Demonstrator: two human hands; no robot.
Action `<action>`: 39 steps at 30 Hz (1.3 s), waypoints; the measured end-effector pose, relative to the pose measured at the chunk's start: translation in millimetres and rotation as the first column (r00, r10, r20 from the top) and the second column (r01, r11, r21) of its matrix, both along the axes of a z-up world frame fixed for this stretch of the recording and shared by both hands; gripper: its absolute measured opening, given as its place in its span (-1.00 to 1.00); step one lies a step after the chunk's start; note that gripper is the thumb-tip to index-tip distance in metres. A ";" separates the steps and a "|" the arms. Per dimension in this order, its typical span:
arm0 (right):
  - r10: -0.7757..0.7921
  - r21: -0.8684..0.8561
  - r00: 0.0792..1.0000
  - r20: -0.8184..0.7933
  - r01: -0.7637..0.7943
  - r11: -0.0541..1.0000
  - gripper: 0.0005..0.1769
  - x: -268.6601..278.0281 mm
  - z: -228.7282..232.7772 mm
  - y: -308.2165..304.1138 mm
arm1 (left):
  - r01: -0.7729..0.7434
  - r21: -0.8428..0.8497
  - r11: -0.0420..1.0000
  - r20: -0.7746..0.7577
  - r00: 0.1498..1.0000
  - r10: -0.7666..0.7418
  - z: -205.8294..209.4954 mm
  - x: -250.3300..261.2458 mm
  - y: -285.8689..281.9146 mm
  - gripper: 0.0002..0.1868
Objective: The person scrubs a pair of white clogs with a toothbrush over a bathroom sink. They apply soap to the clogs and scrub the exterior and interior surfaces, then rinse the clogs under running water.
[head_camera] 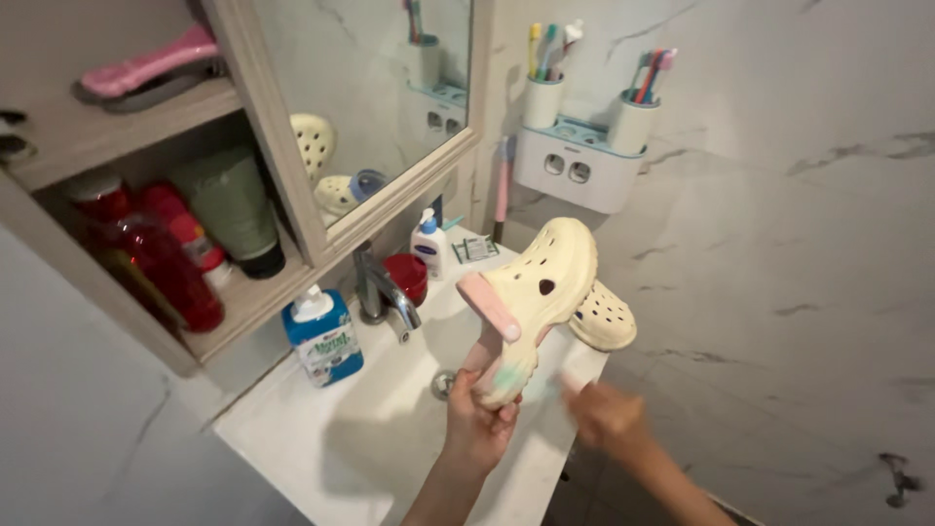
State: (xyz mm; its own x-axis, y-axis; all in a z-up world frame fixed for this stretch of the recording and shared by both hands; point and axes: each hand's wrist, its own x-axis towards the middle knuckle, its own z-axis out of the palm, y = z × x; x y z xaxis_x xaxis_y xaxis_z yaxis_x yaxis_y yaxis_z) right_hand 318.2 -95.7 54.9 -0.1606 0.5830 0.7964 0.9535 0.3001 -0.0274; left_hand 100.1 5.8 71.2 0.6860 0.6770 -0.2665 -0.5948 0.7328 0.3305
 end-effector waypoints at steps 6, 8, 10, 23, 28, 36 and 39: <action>-0.431 -0.029 0.787 -0.441 0.468 0.883 -0.88 8.3 27.4 -0.4 | 0.083 0.043 0.996 -0.091 0.993 -0.079 -33.0 -8.2 7.3 -0.43; -0.327 0.001 0.687 -0.649 0.431 0.903 -0.67 9.7 52.8 -5.5 | 0.082 0.099 0.992 -0.138 0.988 -0.068 -37.0 -14.1 6.3 -0.48; -0.330 -0.093 0.610 -0.721 0.386 0.918 -0.54 -4.1 66.5 -19.0 | 0.105 0.180 0.978 -0.279 0.959 -0.052 -39.0 -14.1 1.8 -0.56; -0.847 -0.662 0.230 -0.480 0.538 0.522 0.03 -16.5 26.0 -128.8 | 0.644 0.484 0.592 -0.726 0.674 -0.139 -35.0 65.4 -58.5 -0.32; -0.919 -0.699 0.088 -0.384 0.623 0.351 -0.16 35.3 -53.3 -170.9 | 0.852 0.400 0.338 -0.849 0.483 -0.214 -86.4 135.8 -93.0 0.09; -0.840 -0.837 -0.272 -0.469 0.439 0.325 -0.34 111.3 -128.6 -185.1 | 0.826 0.555 0.096 -0.811 0.563 -0.161 -172.4 230.6 -100.0 -0.49; -0.901 -0.877 -0.262 -0.345 0.431 0.210 -0.31 112.1 -143.8 -176.7 | 0.880 0.462 0.113 -0.815 0.471 -0.338 -174.5 230.0 -92.0 -0.71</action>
State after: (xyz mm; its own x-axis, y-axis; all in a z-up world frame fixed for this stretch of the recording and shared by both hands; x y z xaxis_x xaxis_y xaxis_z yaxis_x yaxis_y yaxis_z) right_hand 430.3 -272.4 -88.9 0.9811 -0.0345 -0.1906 -0.1445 -0.7857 -0.6015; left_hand 330.2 -86.2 -103.3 0.9357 0.0941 -0.3399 0.3436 -0.0249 0.9388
